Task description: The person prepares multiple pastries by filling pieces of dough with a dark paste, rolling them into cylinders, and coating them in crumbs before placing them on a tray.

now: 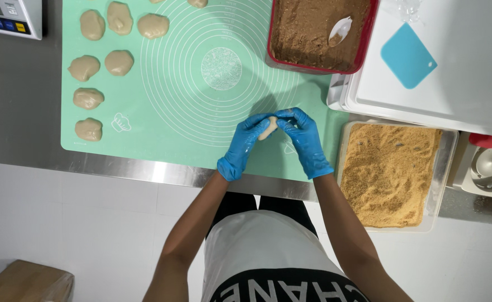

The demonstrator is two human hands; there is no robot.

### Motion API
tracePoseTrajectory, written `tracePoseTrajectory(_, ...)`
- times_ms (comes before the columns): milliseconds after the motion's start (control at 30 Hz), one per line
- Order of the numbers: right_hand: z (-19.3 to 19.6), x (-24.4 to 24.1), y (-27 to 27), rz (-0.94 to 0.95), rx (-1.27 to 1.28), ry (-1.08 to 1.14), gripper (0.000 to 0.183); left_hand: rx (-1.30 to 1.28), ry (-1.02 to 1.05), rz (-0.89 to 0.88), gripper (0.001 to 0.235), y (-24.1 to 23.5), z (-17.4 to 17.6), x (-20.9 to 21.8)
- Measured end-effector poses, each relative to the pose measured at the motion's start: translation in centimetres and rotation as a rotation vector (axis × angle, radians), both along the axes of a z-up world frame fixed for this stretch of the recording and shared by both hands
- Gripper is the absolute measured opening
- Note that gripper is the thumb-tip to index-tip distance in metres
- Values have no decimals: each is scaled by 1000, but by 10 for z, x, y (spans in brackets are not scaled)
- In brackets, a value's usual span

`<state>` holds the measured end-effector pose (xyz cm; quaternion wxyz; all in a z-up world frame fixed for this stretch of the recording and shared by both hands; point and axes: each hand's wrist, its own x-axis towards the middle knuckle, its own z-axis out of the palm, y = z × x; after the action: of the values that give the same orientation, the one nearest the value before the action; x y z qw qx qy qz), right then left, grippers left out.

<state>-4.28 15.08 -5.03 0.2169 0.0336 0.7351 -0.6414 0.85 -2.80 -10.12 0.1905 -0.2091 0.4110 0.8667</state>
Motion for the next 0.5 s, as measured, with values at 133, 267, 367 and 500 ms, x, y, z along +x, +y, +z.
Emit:
tracePoseTrajectory(133, 16, 3, -8, -90, 28, 41, 11, -1, 31, 49, 30, 12, 13, 1)
tracePoseTrajectory(267, 29, 12, -8, -223, -107, 76, 13, 54, 61, 105, 27, 21, 28, 1)
tracePoseTrajectory(367, 35, 26, -9, -146, 175, 159, 24, 2, 141, 116, 24, 26, 39, -1)
tracePoseTrajectory(500, 31, 37, -3, -396, -197, -77, 10, -242, 396, 90, 24, 26, 44, 3)
